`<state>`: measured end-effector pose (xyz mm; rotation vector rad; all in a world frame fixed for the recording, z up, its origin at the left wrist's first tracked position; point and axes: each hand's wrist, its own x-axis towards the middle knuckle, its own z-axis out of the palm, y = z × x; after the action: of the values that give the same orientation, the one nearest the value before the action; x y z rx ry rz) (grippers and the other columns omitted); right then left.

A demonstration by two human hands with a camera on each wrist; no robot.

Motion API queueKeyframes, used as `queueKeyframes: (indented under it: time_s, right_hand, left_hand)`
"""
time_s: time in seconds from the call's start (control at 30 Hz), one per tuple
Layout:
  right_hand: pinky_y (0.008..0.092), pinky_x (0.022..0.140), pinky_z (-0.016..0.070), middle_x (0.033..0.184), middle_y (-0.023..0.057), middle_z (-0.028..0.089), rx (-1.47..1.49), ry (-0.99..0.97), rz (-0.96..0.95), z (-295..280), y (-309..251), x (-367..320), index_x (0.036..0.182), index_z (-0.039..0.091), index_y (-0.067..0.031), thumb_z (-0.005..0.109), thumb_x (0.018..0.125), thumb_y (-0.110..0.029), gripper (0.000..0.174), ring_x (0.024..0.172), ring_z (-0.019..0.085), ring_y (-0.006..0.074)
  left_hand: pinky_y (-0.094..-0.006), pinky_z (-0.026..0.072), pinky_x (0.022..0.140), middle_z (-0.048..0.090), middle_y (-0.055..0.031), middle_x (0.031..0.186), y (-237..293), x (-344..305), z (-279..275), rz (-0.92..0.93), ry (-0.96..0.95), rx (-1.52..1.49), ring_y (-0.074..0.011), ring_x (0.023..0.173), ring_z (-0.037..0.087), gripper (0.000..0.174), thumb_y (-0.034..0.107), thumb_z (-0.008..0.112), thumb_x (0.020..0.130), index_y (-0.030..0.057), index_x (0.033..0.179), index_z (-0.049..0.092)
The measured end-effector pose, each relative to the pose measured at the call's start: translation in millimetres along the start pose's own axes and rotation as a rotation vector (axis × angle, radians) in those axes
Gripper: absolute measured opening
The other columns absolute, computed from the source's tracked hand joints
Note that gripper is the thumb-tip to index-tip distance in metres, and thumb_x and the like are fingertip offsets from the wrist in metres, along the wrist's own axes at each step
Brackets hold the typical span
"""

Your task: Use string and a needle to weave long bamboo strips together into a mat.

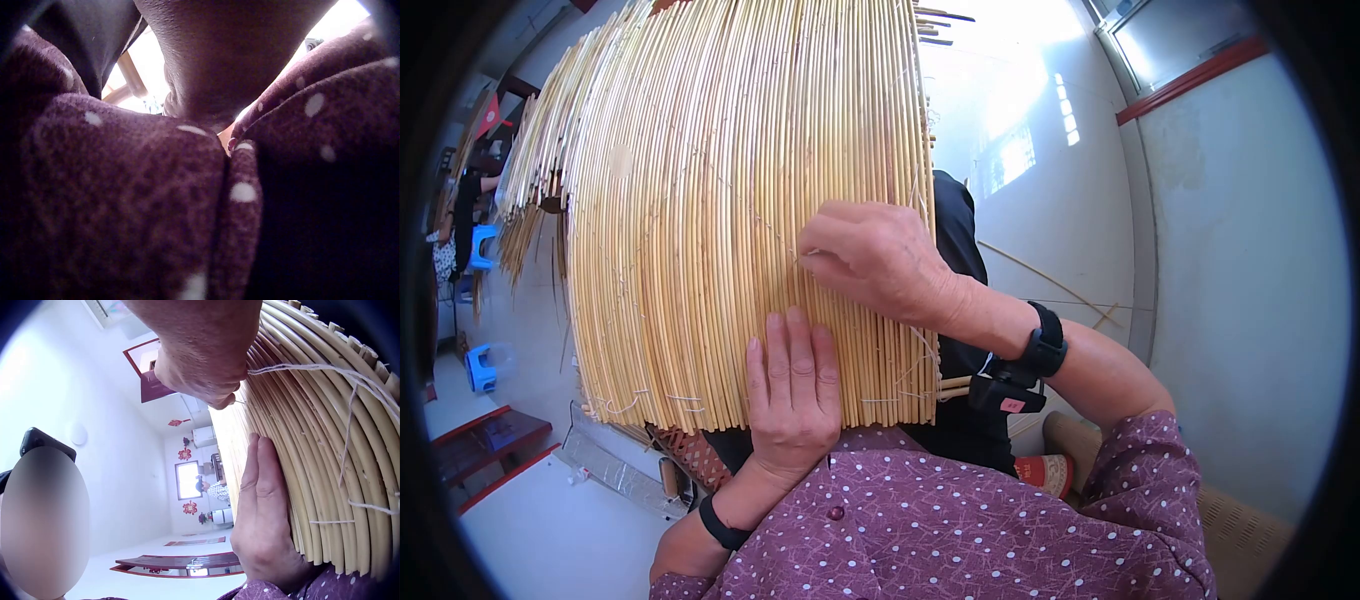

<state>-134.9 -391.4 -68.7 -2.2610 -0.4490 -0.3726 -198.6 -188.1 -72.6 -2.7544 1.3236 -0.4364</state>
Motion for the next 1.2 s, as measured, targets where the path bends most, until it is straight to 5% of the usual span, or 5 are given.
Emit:
queueKeyframes:
  time_s: [0.23, 0.47, 1.2]
  right_hand:
    - [0.0402, 0.059, 0.0464, 0.074, 0.0085, 0.059, -0.124, -0.032, -0.006, 6.1, 4.7, 11.1, 0.085, 0.066, -0.0080, 0.074, 0.080, -0.015, 0.012, 0.070, 0.060, 0.0294]
    - [0.0296, 0.054, 0.0486, 0.083, 0.0080, 0.061, 0.076, -0.085, 0.213, -14.6, -14.7, -7.5, 0.105, 0.067, -0.0029, 0.077, 0.078, -0.012, 0.031, 0.059, 0.060, 0.0178]
    - [0.0277, 0.059, 0.0488, 0.092, 0.0059, 0.063, 0.059, -0.116, 0.195, -19.6, -14.0, -11.6, 0.111, 0.065, -0.0012, 0.077, 0.076, -0.006, 0.038, 0.063, 0.058, 0.0137]
  left_hand:
    - [-0.0550, 0.0446, 0.105, 0.059, -0.0280, 0.132, -6.7, -4.7, 4.5, -0.039, 0.016, 0.003, -0.0439, 0.126, 0.055, 0.036, 0.010, 0.048, 0.093, -0.0065, 0.123, 0.061]
    - [-0.0510, 0.0409, 0.108, 0.057, -0.0254, 0.136, 4.0, -14.2, -6.7, -0.015, 0.044, -0.039, -0.0399, 0.131, 0.053, 0.042, 0.018, 0.045, 0.096, -0.0038, 0.129, 0.059]
    - [-0.0511, 0.0420, 0.106, 0.058, -0.0276, 0.133, 2.6, -12.6, -2.7, -0.007, 0.122, 0.013, -0.0416, 0.128, 0.054, 0.043, 0.017, 0.046, 0.094, -0.0050, 0.127, 0.060]
